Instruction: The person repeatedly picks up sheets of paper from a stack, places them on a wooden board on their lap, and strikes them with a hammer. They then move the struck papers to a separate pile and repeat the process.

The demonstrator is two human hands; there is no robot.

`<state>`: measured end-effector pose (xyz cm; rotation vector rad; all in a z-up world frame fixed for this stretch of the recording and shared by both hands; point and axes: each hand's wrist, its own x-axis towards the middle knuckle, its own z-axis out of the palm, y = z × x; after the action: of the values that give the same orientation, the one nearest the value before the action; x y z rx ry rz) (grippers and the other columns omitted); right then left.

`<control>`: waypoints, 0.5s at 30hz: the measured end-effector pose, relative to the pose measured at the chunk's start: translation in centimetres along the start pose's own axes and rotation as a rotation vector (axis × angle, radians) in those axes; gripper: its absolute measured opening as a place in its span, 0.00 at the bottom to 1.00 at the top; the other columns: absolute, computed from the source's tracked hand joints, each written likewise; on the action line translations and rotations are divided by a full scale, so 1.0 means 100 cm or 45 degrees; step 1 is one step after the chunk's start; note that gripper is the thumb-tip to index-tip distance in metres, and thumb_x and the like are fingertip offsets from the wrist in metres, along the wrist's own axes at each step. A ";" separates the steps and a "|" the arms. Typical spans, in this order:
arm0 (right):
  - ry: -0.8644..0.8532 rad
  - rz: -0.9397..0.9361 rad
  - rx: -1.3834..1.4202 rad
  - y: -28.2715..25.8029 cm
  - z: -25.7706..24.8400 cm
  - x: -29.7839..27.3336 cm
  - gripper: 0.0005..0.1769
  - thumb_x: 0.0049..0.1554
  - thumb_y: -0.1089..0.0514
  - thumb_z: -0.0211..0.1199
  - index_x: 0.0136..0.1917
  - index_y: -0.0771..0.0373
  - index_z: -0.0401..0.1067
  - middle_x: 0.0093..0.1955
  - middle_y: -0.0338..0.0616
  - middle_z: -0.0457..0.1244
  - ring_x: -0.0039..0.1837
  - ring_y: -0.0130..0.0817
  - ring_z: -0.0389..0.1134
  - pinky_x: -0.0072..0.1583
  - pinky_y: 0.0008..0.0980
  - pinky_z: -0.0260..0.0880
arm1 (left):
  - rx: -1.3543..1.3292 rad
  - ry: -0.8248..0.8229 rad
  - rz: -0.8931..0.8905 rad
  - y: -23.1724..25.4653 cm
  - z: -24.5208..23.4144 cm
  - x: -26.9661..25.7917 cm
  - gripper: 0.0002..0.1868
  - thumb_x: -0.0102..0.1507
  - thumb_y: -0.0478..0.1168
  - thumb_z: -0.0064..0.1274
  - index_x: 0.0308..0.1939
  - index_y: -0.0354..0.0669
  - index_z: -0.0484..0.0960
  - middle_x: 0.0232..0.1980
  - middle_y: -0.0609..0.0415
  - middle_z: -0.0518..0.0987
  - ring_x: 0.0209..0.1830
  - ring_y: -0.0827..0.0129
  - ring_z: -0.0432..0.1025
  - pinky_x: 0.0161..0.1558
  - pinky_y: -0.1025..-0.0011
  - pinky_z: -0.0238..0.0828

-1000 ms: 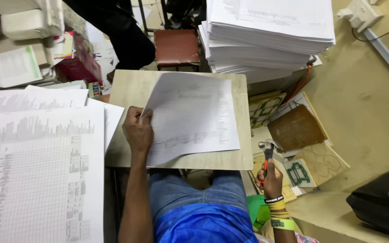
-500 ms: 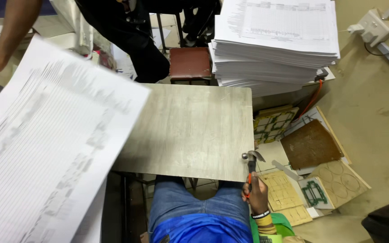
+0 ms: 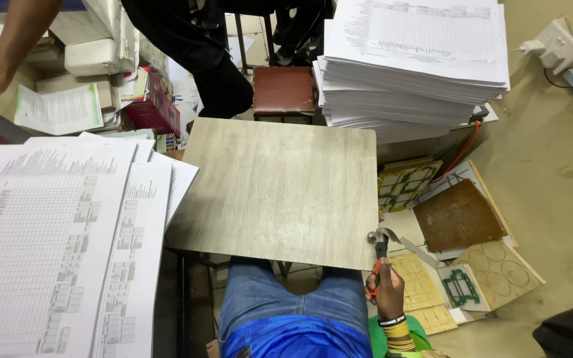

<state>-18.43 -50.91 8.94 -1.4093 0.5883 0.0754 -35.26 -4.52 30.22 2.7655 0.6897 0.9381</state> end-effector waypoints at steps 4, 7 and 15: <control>0.014 0.048 0.002 0.003 0.006 -0.001 0.25 0.72 0.42 0.52 0.38 0.61 0.63 0.24 0.44 0.52 0.21 0.37 0.55 0.25 0.31 0.45 | 0.280 -0.140 0.134 0.043 0.075 -0.001 0.61 0.50 0.70 0.61 0.85 0.52 0.67 0.90 0.41 0.59 0.89 0.44 0.55 0.79 0.34 0.55; -0.034 0.048 -0.047 0.008 0.014 0.001 0.27 0.72 0.40 0.51 0.39 0.61 0.63 0.25 0.44 0.52 0.22 0.37 0.55 0.25 0.31 0.46 | 0.454 -0.260 0.107 0.010 0.111 0.004 0.62 0.50 0.62 0.58 0.88 0.52 0.58 0.93 0.42 0.52 0.92 0.41 0.48 0.81 0.30 0.47; -0.098 -0.006 -0.042 0.024 0.010 0.008 0.27 0.71 0.39 0.53 0.39 0.60 0.61 0.24 0.45 0.54 0.22 0.37 0.57 0.26 0.31 0.50 | 0.438 -0.714 -0.400 -0.042 0.088 0.048 0.76 0.44 0.89 0.46 0.87 0.54 0.49 0.90 0.34 0.45 0.89 0.40 0.37 0.72 0.22 0.36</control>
<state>-18.34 -49.80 6.49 -1.4332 0.5220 0.1353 -28.14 1.57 24.64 2.8542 1.2044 -0.0311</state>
